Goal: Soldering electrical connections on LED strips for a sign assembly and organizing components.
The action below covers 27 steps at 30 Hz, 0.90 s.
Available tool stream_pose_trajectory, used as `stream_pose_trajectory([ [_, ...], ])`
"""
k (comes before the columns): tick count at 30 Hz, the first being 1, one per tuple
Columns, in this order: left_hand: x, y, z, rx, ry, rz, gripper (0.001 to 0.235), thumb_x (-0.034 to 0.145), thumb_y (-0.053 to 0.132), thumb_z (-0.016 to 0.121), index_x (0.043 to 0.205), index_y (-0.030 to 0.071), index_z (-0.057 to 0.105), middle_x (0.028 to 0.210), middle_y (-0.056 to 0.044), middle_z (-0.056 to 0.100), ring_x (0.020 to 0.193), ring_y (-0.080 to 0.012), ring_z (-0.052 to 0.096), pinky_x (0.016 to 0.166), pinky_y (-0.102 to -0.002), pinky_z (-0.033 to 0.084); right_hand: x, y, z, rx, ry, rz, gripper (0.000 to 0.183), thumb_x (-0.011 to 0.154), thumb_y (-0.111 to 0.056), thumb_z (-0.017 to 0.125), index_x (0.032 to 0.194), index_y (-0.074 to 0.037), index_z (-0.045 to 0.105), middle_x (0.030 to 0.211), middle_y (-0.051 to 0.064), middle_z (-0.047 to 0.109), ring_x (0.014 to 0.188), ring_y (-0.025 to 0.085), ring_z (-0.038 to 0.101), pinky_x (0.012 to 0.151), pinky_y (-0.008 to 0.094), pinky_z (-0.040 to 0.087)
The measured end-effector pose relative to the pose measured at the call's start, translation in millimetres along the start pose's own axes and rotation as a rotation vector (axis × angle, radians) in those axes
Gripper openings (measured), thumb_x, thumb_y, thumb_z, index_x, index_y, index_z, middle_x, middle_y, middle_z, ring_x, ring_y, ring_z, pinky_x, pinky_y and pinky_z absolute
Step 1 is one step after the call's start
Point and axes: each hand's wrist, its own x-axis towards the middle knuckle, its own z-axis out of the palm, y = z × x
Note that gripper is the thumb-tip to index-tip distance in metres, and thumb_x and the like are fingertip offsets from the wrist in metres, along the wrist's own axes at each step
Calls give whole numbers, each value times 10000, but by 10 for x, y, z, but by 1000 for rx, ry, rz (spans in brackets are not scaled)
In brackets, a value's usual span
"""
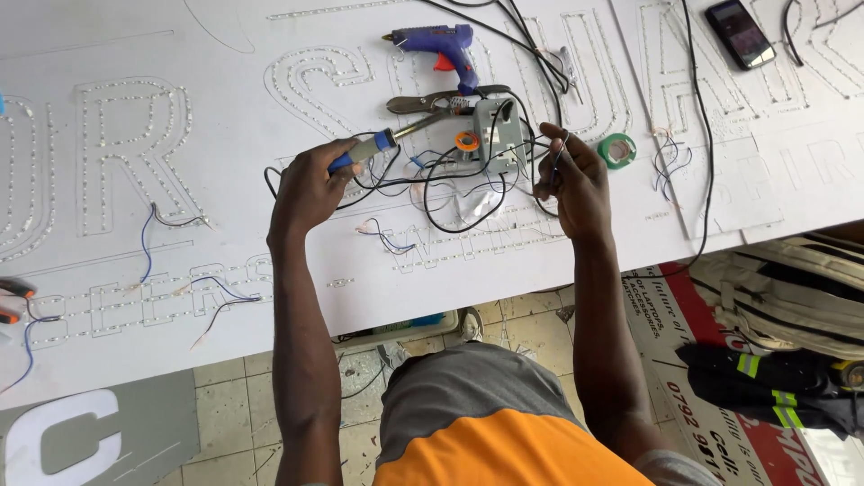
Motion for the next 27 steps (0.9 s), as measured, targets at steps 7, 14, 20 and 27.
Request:
stream_pose_trajectory([
  [7,-57,44,43,80,-181,-74,416,1129,225,730,1543,183,734,1341,-140,809,1228,-445,758,1097,-725,527,-219,-237,75,-136,49,-30,376,1167,-190,722,1505,-27,706,607,115,568,382,150,517,362,262,390],
  [14,-73,52,199,105,-298,-44,409,1125,223,710,1531,191,740,1436,-101,794,1349,-402,717,1169,-685,507,-486,-296,465,48,-112,52,473,1159,-122,642,1604,20,564,557,110,529,325,127,430,331,231,355],
  [20,-68,-45,465,-37,-364,110,344,1099,171,731,1437,136,785,1304,-162,833,1224,-447,764,1073,-679,554,-852,10,1256,-241,-134,-37,447,1146,-109,635,1558,20,518,611,113,626,432,191,544,425,305,422],
  [27,179,-368,1581,-756,-385,460,75,1029,119,771,1093,129,809,910,50,699,945,-69,623,859,-346,550,-1164,802,2121,-1209,84,-591,23,1036,-259,791,1026,-240,781,941,8,707,918,279,755,700,404,634],
])
